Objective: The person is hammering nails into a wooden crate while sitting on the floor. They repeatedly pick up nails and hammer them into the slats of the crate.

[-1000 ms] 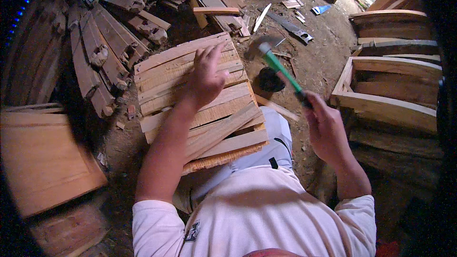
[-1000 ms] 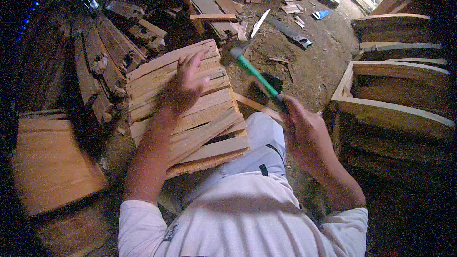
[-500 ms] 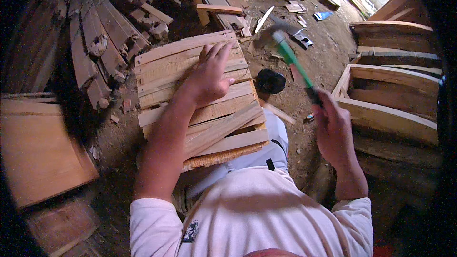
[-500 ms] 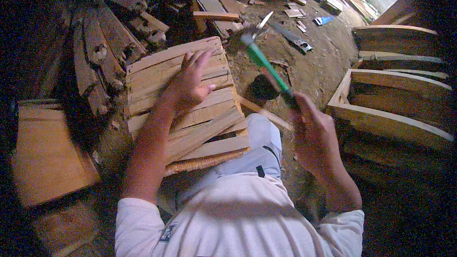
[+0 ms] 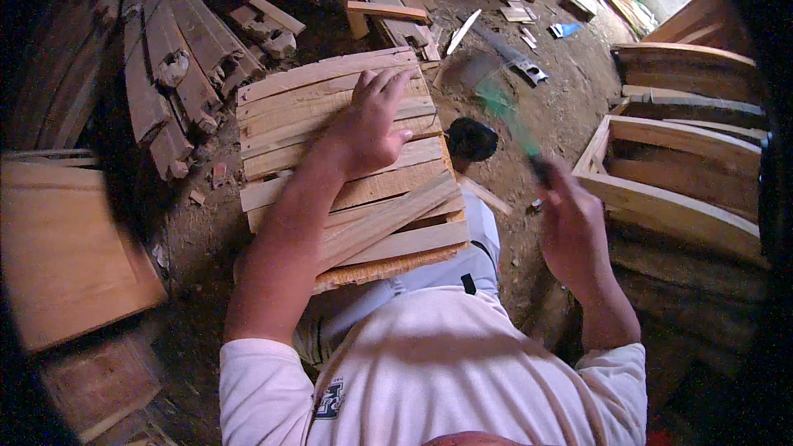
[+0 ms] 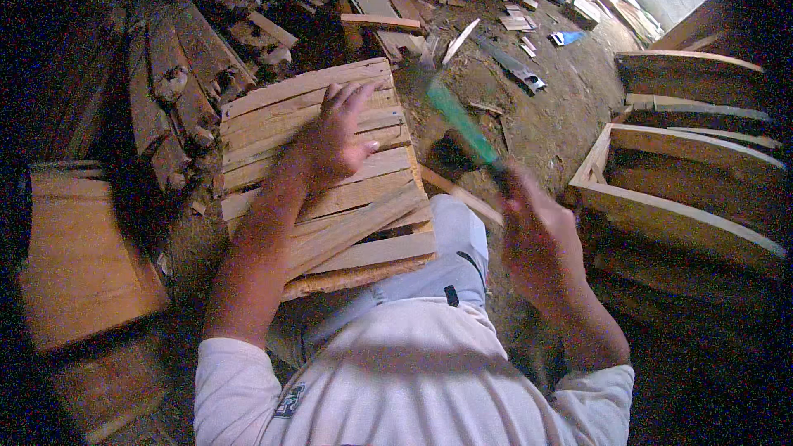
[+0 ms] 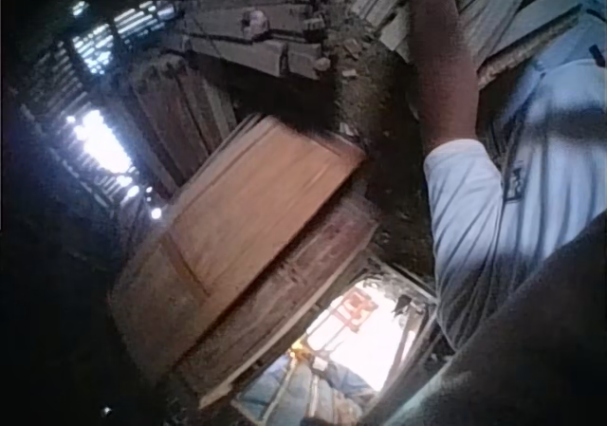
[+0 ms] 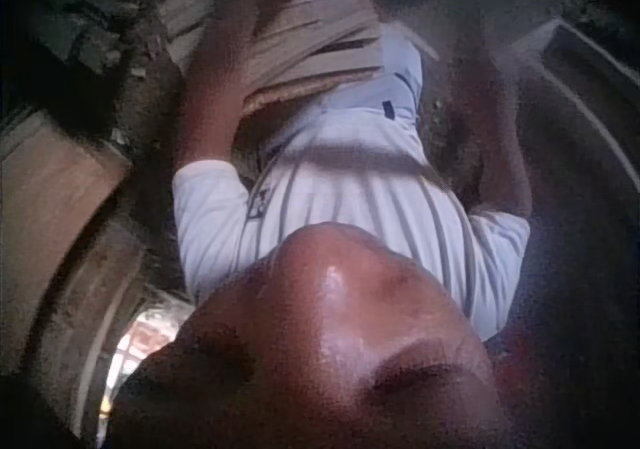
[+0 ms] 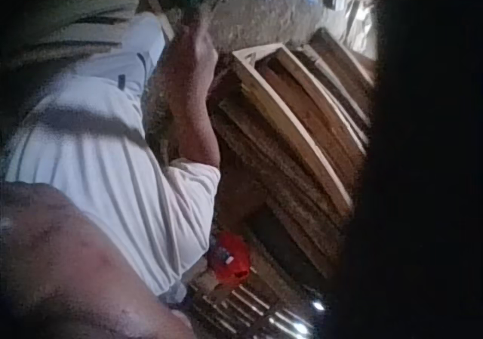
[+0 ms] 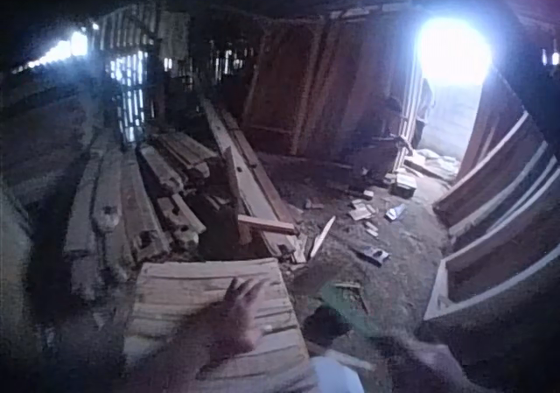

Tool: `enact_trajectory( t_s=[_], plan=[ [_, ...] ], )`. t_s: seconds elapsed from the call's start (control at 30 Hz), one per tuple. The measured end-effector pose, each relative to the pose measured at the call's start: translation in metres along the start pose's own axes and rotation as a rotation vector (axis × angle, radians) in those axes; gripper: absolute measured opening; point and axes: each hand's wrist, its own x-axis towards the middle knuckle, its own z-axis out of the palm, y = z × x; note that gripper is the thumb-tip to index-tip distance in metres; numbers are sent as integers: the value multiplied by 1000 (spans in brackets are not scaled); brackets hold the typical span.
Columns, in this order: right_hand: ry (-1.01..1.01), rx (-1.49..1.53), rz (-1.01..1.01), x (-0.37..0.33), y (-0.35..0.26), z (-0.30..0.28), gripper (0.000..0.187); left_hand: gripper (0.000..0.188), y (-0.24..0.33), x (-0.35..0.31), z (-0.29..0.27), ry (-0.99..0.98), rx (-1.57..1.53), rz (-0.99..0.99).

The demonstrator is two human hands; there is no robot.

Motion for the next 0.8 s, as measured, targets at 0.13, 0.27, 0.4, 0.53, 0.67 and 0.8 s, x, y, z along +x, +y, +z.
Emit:
enact_trajectory(
  t_s=[0.13,0.27,0.4,0.53,0.67,0.8],
  plan=[
    [56,-24,0,0,-8,-7,33,80,-4,-3,1,24,15,31],
    [325,51,-114,-1,-18,-8,23,83,-1,-2,-3,-8,-18,-19],
    [-187,-238,93,4,-7,-4,37,85,-6,-1,1,9,-36,-5],
    [234,8,-85,1,-22,-11,35,75,-6,1,-1,9,-55,7],
    [198,33,-141,0,-12,9,34,66,-27,5,9,136,-66,25],
    [-57,-61,52,1,1,9,33,65,-23,9,17,221,-28,-1]
  ],
)
